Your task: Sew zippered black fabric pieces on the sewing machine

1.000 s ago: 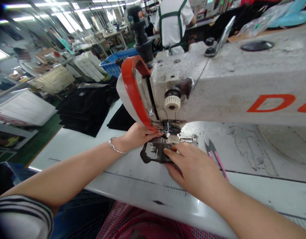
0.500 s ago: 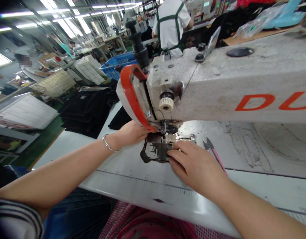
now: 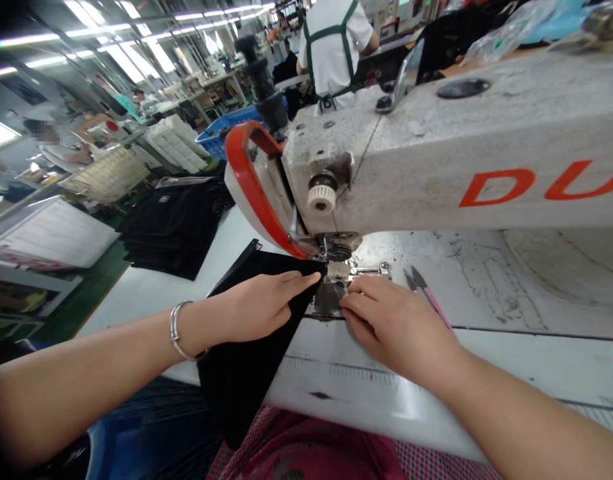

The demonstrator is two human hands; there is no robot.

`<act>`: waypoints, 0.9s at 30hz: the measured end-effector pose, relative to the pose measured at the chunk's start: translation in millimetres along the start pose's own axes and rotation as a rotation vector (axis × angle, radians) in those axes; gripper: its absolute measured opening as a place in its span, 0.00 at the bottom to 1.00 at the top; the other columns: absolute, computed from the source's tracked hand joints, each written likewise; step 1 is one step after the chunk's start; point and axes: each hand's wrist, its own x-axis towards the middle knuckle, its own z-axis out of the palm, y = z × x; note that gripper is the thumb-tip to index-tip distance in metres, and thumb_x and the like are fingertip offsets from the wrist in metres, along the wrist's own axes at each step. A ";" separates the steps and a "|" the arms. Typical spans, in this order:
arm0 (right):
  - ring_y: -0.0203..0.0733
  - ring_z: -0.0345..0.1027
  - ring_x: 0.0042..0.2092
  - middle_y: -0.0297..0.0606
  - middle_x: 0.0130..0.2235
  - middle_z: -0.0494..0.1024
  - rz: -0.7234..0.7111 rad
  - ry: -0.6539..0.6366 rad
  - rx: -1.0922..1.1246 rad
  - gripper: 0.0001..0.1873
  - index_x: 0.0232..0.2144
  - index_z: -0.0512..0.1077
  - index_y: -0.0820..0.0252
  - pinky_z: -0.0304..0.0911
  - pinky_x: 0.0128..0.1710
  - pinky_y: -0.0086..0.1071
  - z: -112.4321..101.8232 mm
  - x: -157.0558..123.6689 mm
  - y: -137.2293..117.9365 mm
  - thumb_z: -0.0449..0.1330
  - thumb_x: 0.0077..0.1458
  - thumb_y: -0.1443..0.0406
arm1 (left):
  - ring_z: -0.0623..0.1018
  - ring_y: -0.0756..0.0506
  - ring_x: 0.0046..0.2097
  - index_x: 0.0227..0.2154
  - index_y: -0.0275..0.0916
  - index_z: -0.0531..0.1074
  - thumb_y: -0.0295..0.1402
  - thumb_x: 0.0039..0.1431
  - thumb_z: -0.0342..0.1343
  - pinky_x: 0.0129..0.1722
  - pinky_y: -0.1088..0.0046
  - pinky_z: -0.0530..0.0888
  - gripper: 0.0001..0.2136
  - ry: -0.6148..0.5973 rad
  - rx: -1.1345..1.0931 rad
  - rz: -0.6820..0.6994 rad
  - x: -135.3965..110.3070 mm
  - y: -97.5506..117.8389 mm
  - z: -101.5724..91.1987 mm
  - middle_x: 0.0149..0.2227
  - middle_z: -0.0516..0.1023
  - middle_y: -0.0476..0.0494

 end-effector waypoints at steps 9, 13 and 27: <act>0.51 0.64 0.46 0.43 0.43 0.73 0.109 0.076 -0.182 0.11 0.45 0.70 0.61 0.62 0.47 0.45 0.6 8.6 0.6 0.53 0.61 0.66 | 0.71 0.42 0.56 0.60 0.39 0.62 0.20 0.51 0.45 0.60 0.61 0.66 0.30 -0.040 -0.685 -0.131 6.8 0.1 -16.1 0.57 0.70 0.43; 0.51 0.63 0.45 0.43 0.40 0.73 0.117 0.042 -0.188 0.09 0.42 0.70 0.61 0.62 0.46 0.44 -2.9 10.2 1.7 0.53 0.60 0.67 | 0.76 0.44 0.45 0.58 0.37 0.64 0.20 0.47 0.45 0.48 0.64 0.72 0.31 -0.002 -0.916 -0.216 8.5 -5.5 -13.7 0.46 0.76 0.43; 0.47 0.64 0.48 0.41 0.49 0.73 -0.174 0.007 -0.101 0.16 0.48 0.70 0.61 0.63 0.48 0.42 6.5 7.5 -0.8 0.52 0.59 0.73 | 0.75 0.47 0.38 0.57 0.40 0.62 0.23 0.56 0.50 0.36 0.72 0.72 0.25 0.101 -0.988 -0.250 5.6 6.0 10.7 0.41 0.75 0.44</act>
